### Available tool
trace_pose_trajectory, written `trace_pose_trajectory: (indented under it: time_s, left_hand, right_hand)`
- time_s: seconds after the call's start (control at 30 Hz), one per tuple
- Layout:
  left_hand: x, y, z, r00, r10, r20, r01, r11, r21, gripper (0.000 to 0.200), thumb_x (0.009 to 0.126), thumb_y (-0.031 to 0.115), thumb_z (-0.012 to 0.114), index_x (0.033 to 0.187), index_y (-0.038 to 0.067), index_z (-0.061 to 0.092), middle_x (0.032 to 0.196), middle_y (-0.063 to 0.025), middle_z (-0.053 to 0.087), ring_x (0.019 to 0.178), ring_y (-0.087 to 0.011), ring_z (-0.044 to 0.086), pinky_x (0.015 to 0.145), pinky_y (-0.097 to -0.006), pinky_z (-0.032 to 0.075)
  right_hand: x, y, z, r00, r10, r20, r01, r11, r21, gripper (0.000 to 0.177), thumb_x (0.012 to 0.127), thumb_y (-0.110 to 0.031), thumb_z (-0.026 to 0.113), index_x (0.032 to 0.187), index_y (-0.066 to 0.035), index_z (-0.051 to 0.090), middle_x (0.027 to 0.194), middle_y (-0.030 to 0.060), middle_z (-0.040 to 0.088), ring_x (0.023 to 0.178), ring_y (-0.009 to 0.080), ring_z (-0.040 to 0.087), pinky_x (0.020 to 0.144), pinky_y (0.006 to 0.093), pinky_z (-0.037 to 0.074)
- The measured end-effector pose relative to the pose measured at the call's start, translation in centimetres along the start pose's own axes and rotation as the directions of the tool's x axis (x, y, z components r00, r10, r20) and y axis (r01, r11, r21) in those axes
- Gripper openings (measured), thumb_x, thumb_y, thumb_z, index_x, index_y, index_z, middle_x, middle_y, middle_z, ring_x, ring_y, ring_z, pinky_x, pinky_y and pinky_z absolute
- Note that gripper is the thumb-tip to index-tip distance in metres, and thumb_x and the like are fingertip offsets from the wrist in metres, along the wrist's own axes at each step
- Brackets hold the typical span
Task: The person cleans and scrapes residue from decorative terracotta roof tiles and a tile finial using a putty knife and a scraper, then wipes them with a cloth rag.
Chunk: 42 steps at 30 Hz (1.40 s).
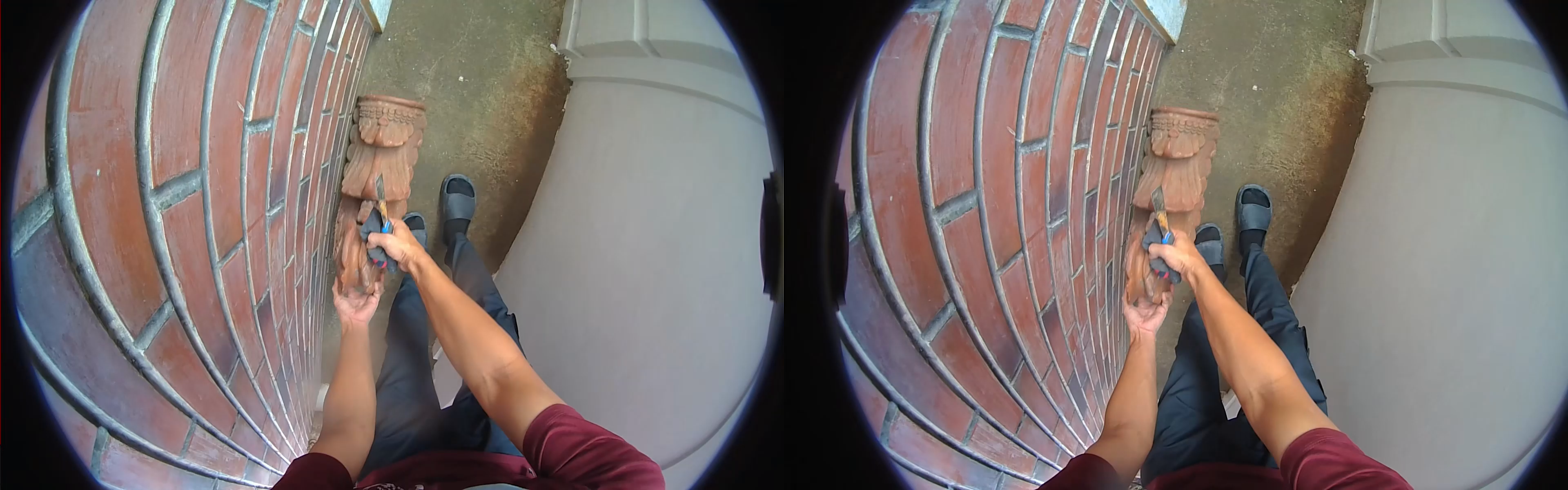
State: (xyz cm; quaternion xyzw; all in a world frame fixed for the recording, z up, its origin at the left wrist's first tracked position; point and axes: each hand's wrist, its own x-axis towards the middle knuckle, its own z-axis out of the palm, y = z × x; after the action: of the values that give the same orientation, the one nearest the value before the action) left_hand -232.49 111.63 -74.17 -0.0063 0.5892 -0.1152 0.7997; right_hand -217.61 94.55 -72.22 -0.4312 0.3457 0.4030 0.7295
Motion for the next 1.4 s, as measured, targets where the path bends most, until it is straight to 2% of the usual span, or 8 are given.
trace_pose_trajectory:
  time_s: [0.3,0.47,0.67,0.73,0.83,0.87,1.0,1.4]
  left_hand:
    - [-2.7,1.2,-1.5,0.991,0.048,-0.126,-0.044,0.999,0.031,0.064,0.084,0.054,0.055,0.134,0.014,0.051,0.136,-0.016,0.05,0.121,-0.0448,0.047,0.083,-0.046,0.047]
    - [-3.7,0.7,-0.2,0.913,0.216,-0.347,-0.155,0.968,0.195,0.055,0.092,0.05,0.049,0.133,0.014,0.052,0.139,-0.017,0.045,0.126,-0.0374,0.045,0.103,-0.0485,0.041]
    - [-8.7,1.9,3.0,0.89,0.187,-0.416,0.02,0.896,0.445,0.08,0.099,0.041,0.048,0.156,0.01,0.002,0.157,-0.0225,0.02,0.142,-0.0411,0.027,0.112,-0.0569,0.033]
    - [-9.2,1.8,3.4,0.823,0.359,-0.44,0.046,0.731,0.681,0.063,0.099,0.034,0.051,0.15,0.006,0.027,0.141,-0.0213,0.046,0.124,-0.0369,0.052,0.099,-0.0509,0.047]
    - [-11.1,0.1,7.3,0.808,0.532,-0.253,0.046,0.371,0.927,0.036,0.098,0.024,0.055,0.13,0.007,0.053,0.109,-0.0108,0.064,0.091,-0.0266,0.065,0.077,-0.0445,0.054]
    - [-11.5,-0.9,9.3,0.79,0.564,-0.242,0.012,0.38,0.925,0.018,0.096,0.021,0.06,0.106,0.007,0.065,0.076,-0.0009,0.061,0.062,-0.0153,0.059,0.059,-0.0363,0.052]
    - [-12.6,-5.1,16.8,0.838,0.544,-0.024,-0.076,0.161,0.984,0.021,0.095,0.027,0.063,0.094,0.005,0.064,0.058,-0.0005,0.056,0.053,-0.0128,0.055,0.055,-0.0303,0.047]
    - [-7.3,-17.3,43.2,0.915,0.186,0.359,-0.293,-0.307,0.906,0.019,0.097,0.015,0.057,0.112,0.005,0.063,0.09,-0.004,0.067,0.069,-0.009,0.059,0.058,-0.0234,0.048]
  right_hand:
    - [0.2,4.4,1.3,0.997,0.078,-0.02,-0.079,0.992,-0.095,0.02,0.069,-0.005,0.07,0.087,-0.003,0.061,0.07,0.0038,0.062,0.055,0.0147,0.058,0.048,0.0305,0.048]
    - [-2.6,2.9,0.8,0.993,-0.007,-0.115,-0.006,0.994,-0.112,0.018,0.072,-0.001,0.066,0.087,-0.004,0.058,0.068,0.0057,0.059,0.053,0.0177,0.057,0.044,0.0351,0.047]
    - [-13.1,-3.4,-6.7,0.99,0.036,-0.136,-0.033,0.999,0.023,0.024,0.069,0.0,0.066,0.092,-0.004,0.06,0.072,0.005,0.061,0.057,0.0162,0.058,0.05,0.0317,0.048]
    - [-16.5,-5.6,-9.8,0.979,0.028,-0.2,-0.018,0.999,0.048,0.025,0.068,0.002,0.066,0.09,-0.005,0.06,0.071,0.0048,0.06,0.057,0.0164,0.058,0.051,0.032,0.048]
    - [-21.6,-10.6,-13.3,0.944,0.072,-0.323,-0.08,0.997,-0.012,0.031,0.068,-0.007,0.08,0.094,-0.002,0.063,0.079,0.0057,0.065,0.066,0.0175,0.063,0.061,0.0329,0.052]
    - [-23.2,-12.6,-13.9,0.939,0.086,-0.332,-0.103,0.994,-0.034,0.033,0.068,-0.009,0.081,0.096,-0.001,0.064,0.081,0.0065,0.066,0.068,0.0179,0.064,0.064,0.0332,0.052]
    - [-26.4,-17.2,-17.0,0.931,0.04,-0.362,-0.141,0.956,-0.257,0.033,0.072,-0.018,0.083,0.094,-0.001,0.064,0.08,0.0081,0.066,0.066,0.0185,0.063,0.058,0.0333,0.05]
    - [-31.4,-35.8,-16.1,0.922,-0.179,-0.342,0.099,0.966,-0.24,0.021,0.074,-0.007,0.076,0.088,-0.002,0.062,0.072,0.0081,0.064,0.057,0.0183,0.062,0.044,0.0328,0.049]
